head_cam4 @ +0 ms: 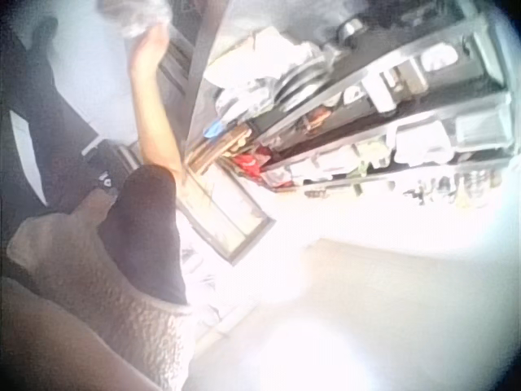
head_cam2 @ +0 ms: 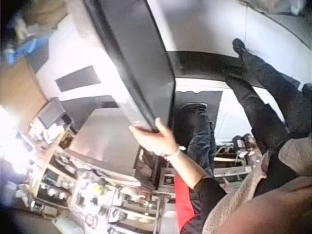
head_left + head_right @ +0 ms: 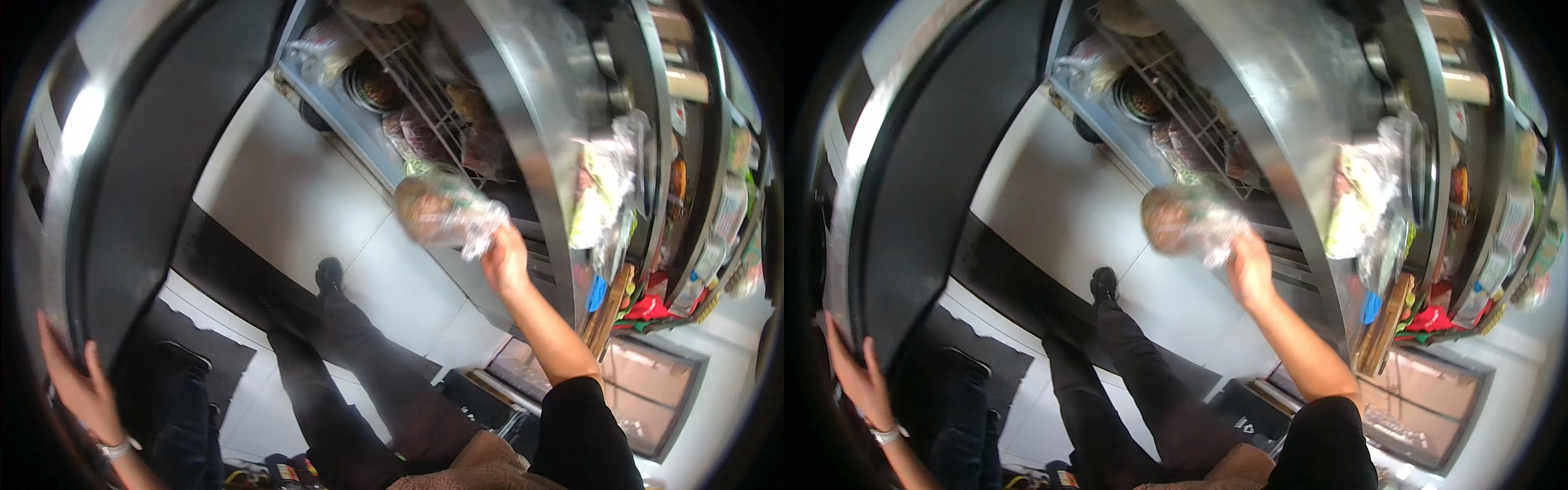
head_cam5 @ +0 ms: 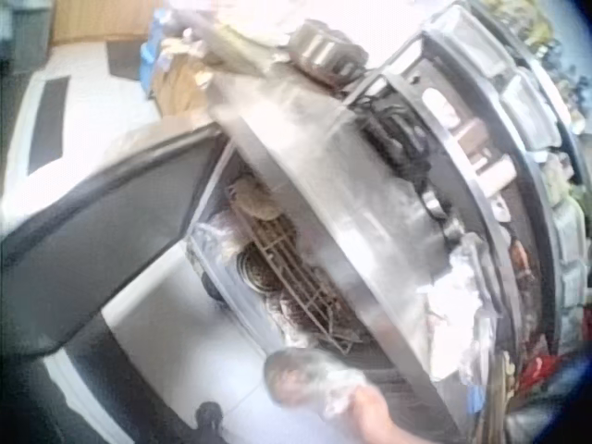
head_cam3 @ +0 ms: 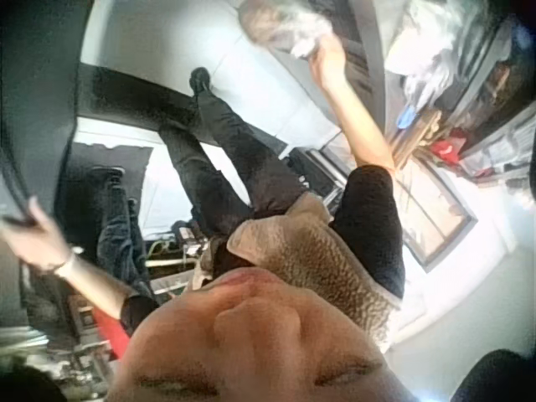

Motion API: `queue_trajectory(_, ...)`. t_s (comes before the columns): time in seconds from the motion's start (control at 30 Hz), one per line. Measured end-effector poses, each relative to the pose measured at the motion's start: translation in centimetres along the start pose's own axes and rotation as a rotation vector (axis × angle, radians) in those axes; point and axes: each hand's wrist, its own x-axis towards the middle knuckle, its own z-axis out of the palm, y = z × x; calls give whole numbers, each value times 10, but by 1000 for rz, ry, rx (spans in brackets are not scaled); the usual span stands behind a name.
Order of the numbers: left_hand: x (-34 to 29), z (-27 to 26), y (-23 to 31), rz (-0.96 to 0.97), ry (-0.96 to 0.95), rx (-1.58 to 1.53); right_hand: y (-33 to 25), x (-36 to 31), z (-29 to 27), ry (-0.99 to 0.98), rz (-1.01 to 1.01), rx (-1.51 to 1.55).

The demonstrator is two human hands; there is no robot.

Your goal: The person retrieves vegetables and other ingredients from a refrigerator, places them on the counter, and then transfers cooked items from a griddle into a plastic bag. The person also cleans the griddle surface with a cloth.

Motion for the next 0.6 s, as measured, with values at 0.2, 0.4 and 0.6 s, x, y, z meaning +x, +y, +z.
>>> queue_trajectory(0.2, -31, -13, 76, 16, -36, -95, -33, -139, -59, 93, 95, -6)
queue_trajectory(0.4, -85, -11, 179, 3, -226, -268, -88, -243, -183, 539, -26, -23)
queue_trajectory(0.6, -126, 6, 291, 41, -429, -535, -76, -232, -306, 961, -233, -232)
